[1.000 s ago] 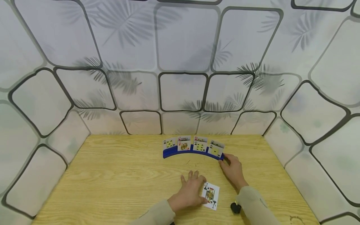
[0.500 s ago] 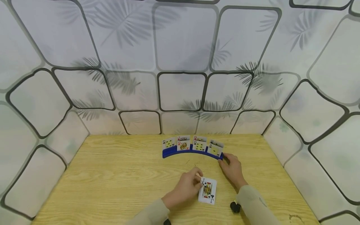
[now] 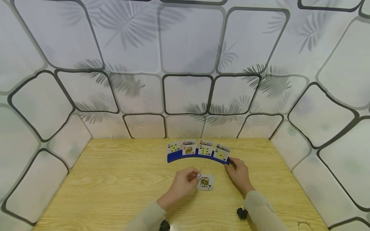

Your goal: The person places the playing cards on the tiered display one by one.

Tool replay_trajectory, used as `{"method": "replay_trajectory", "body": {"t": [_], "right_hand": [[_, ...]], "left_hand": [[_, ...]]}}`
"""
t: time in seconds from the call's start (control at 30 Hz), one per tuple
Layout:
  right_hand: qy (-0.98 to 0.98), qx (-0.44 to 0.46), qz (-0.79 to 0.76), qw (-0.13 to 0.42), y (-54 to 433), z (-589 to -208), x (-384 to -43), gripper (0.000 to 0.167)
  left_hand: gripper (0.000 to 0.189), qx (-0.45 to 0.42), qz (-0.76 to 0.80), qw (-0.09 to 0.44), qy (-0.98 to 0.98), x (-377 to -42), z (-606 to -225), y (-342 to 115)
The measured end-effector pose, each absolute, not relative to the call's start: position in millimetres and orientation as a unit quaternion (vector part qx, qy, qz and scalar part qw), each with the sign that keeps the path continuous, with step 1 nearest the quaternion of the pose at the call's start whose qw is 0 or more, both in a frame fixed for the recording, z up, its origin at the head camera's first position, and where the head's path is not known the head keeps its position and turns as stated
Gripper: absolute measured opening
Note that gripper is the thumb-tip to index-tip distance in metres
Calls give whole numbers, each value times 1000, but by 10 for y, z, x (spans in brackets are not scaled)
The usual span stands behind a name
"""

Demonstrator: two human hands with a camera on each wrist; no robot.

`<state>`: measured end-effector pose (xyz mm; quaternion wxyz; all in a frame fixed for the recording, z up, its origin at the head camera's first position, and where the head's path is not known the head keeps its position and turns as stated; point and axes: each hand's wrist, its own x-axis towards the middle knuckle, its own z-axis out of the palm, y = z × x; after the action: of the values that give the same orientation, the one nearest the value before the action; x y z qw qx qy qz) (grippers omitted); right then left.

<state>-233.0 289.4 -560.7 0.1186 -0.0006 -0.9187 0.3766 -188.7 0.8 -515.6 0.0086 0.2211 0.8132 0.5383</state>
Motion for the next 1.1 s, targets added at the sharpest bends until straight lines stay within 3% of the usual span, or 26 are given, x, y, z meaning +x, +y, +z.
{"method": "replay_trajectory", "body": {"t": [0.37,1.1], "right_hand": [[-918,-9,379,117,2893,-5614,-2322,46],[-921,-8,374,111,2896,-5615,-2335,47]], "left_hand": [[15,185,545,-67,815,-2060,-5124,-217],[16,132,548,-148,812,-2291,-5070,-585]]}}
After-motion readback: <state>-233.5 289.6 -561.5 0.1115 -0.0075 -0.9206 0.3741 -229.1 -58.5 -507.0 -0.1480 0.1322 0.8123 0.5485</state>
